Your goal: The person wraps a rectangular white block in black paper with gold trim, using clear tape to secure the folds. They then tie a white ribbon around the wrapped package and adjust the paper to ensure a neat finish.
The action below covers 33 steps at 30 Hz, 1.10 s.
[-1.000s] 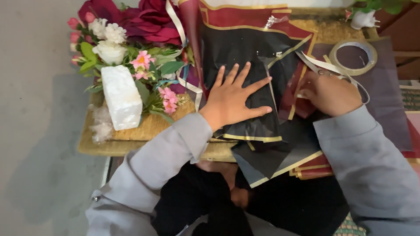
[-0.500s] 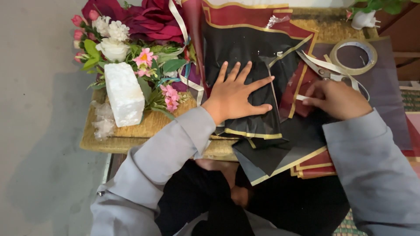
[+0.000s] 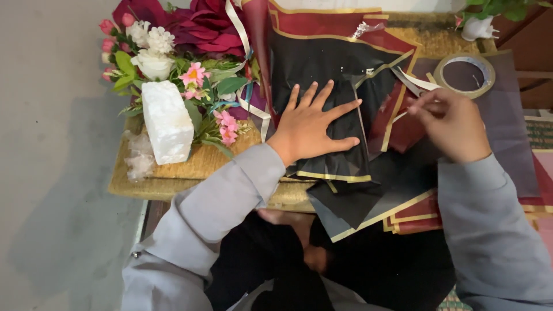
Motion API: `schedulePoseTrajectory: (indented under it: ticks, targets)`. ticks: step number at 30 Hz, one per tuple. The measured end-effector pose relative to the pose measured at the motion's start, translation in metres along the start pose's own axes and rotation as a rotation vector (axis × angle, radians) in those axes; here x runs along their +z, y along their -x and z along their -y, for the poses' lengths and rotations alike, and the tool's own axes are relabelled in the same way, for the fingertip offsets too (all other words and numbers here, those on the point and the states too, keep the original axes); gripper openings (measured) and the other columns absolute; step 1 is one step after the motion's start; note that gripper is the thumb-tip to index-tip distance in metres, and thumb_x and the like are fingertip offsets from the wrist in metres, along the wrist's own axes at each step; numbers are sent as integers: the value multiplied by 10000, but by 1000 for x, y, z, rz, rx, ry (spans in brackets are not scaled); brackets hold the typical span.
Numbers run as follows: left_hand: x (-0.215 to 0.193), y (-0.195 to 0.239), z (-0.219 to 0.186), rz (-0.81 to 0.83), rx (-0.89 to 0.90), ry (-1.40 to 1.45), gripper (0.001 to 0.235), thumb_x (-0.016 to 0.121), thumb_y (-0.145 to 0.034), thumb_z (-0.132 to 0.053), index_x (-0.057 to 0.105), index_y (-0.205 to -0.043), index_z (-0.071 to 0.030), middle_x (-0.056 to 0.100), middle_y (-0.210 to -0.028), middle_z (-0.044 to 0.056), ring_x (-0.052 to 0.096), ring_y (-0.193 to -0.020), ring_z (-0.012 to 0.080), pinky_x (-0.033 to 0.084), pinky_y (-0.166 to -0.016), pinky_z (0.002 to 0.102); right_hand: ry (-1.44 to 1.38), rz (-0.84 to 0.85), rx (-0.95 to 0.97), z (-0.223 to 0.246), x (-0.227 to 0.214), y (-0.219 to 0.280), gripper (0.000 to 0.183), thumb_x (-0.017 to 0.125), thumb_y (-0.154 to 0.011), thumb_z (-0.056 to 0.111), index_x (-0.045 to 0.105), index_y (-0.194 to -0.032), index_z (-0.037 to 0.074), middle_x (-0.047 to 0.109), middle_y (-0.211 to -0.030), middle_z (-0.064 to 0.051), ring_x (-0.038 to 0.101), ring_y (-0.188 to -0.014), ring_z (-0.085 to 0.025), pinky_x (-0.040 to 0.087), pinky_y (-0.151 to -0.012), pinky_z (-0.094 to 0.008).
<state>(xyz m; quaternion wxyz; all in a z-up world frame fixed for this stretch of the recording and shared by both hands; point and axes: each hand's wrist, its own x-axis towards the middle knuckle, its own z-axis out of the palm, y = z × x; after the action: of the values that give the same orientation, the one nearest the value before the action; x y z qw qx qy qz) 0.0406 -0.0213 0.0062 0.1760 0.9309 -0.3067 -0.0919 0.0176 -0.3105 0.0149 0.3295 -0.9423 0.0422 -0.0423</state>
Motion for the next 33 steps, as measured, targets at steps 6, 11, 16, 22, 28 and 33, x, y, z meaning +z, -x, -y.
schedulePoseTrajectory:
  ticks: [6,11,16,22,28,33]
  targets:
    - [-2,1,-3,13,-8,-15,814,371,-859,-824,233,-1584,-482,88,-1710,146,63,-1560,423,-30,-1218,613,-1083,7,8,0,21,-8,147,566,-1073,36,554,-1180,136,664,-1010,-55,736,-960,-250,645,-1026,-420]
    - [-4,4,-4,15,-14,-10,822,364,-861,-819,228,-1591,-467,82,-1712,142,41,-1565,410,-30,-1217,612,-1094,-69,-51,41,11,13,337,513,-1029,-77,494,-1288,137,588,-936,-25,507,-681,-122,468,-571,-251]
    - [-3,3,-4,17,-20,-36,834,340,-852,-840,204,-1591,-479,78,-1714,141,36,-1567,406,-33,-1216,622,-967,27,-148,55,5,39,319,529,-1079,50,432,-1365,156,544,-890,-31,366,-620,-94,355,-561,-222]
    - [-3,3,-5,40,-20,-53,844,338,-854,-836,204,-1599,-462,69,-1714,139,33,-1565,416,-53,-1210,635,-1007,7,-180,59,17,1,380,466,-1087,-74,462,-1377,171,597,-952,-65,481,-672,-122,451,-657,-256]
    - [15,-3,4,-98,-17,59,1234,559,-874,-869,-236,-1574,-237,136,-1738,116,72,-1586,373,-70,-1211,634,-1169,161,46,77,86,-31,342,483,-1027,-76,588,-1238,172,651,-939,-43,552,-716,-85,426,-560,-190]
    - [30,-6,14,-229,20,208,1460,745,-828,-763,-382,-1491,-114,182,-1727,71,75,-1598,300,-135,-1212,637,-1071,164,-116,79,117,-29,293,413,-1090,-3,411,-1359,113,599,-927,-89,621,-631,-211,572,-664,-319]
